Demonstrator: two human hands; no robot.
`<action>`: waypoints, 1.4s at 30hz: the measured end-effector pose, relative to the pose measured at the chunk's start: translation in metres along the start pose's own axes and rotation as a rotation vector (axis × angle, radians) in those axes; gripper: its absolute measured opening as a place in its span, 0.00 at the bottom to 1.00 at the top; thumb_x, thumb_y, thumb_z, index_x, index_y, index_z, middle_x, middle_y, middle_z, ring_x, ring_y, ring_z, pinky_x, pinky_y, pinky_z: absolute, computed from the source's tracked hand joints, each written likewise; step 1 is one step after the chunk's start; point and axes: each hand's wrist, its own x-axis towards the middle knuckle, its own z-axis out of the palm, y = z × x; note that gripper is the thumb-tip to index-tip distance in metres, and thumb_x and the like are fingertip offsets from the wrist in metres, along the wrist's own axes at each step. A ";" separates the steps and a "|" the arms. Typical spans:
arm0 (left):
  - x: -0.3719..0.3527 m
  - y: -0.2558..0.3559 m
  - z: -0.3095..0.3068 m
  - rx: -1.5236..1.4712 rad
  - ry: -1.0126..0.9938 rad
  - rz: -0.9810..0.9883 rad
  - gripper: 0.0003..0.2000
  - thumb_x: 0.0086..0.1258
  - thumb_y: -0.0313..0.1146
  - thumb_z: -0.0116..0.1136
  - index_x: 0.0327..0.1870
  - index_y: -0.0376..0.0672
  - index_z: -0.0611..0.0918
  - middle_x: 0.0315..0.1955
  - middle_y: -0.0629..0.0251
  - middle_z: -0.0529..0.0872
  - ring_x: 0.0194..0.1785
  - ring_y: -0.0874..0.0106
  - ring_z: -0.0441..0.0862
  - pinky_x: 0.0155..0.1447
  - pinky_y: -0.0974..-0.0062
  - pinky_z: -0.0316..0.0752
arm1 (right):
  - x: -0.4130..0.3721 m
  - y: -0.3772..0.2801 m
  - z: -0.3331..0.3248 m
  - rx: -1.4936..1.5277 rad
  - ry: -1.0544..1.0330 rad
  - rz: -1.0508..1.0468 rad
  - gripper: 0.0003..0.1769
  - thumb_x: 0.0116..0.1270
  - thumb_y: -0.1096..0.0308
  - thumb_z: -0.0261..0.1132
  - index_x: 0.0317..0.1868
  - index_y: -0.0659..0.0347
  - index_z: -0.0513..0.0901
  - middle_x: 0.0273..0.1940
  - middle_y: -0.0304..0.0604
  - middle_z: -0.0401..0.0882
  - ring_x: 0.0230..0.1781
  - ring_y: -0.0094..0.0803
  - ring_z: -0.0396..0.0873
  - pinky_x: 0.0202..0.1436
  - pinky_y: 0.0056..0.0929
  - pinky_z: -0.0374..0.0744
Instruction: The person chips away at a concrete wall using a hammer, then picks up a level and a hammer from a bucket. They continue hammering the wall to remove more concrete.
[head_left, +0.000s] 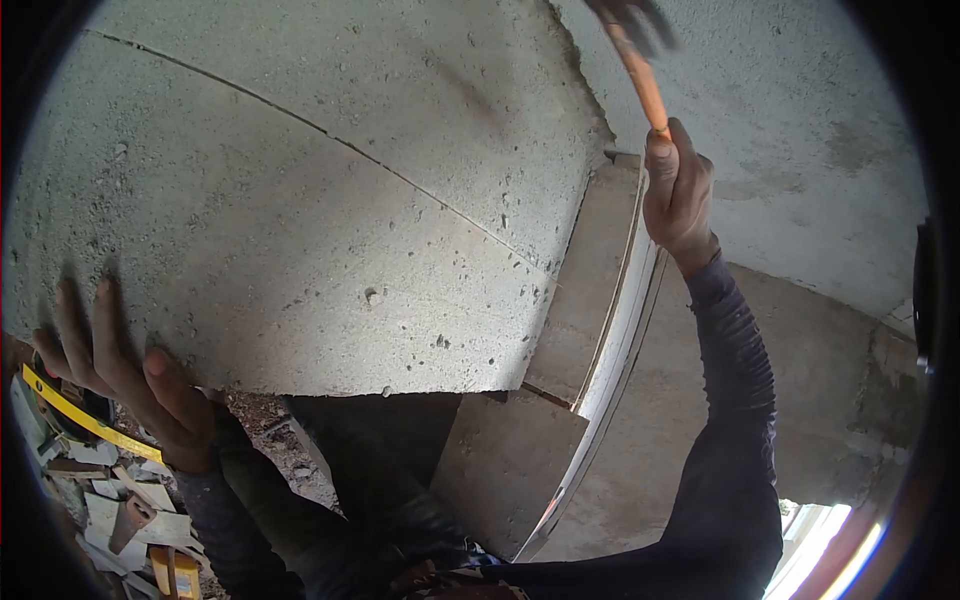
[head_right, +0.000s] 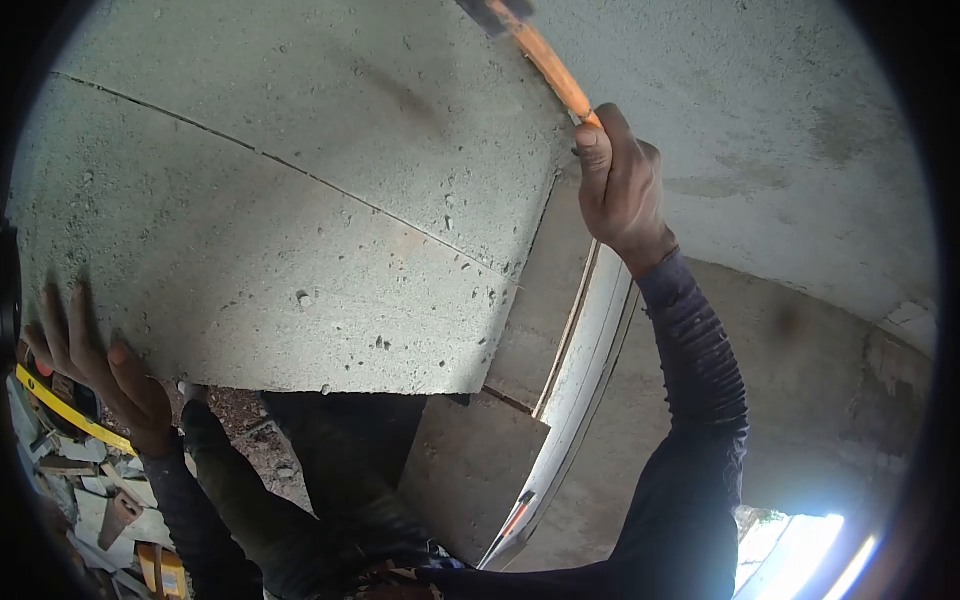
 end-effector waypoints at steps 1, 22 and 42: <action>0.001 0.000 0.001 0.001 0.001 -0.001 0.37 0.80 0.61 0.17 0.69 0.47 0.75 0.71 0.53 0.70 0.79 0.58 0.54 0.81 0.47 0.32 | 0.000 0.019 0.017 -0.034 0.176 -0.263 0.24 0.81 0.50 0.50 0.36 0.64 0.71 0.22 0.53 0.77 0.18 0.53 0.77 0.21 0.42 0.71; 0.004 0.004 -0.005 -0.137 0.041 -0.031 0.30 0.82 0.55 0.22 0.72 0.50 0.69 0.75 0.53 0.61 0.81 0.47 0.41 0.79 0.39 0.37 | -0.057 0.120 0.039 -0.675 -0.132 0.115 0.14 0.76 0.60 0.60 0.35 0.61 0.73 0.20 0.51 0.81 0.16 0.53 0.78 0.17 0.45 0.74; -0.004 0.004 0.001 -0.112 0.047 -0.071 0.32 0.81 0.59 0.21 0.69 0.50 0.73 0.73 0.53 0.64 0.80 0.46 0.42 0.79 0.38 0.35 | -0.028 -0.009 0.038 -0.126 -0.106 -0.070 0.19 0.80 0.52 0.54 0.35 0.58 0.69 0.16 0.42 0.69 0.11 0.35 0.71 0.18 0.40 0.74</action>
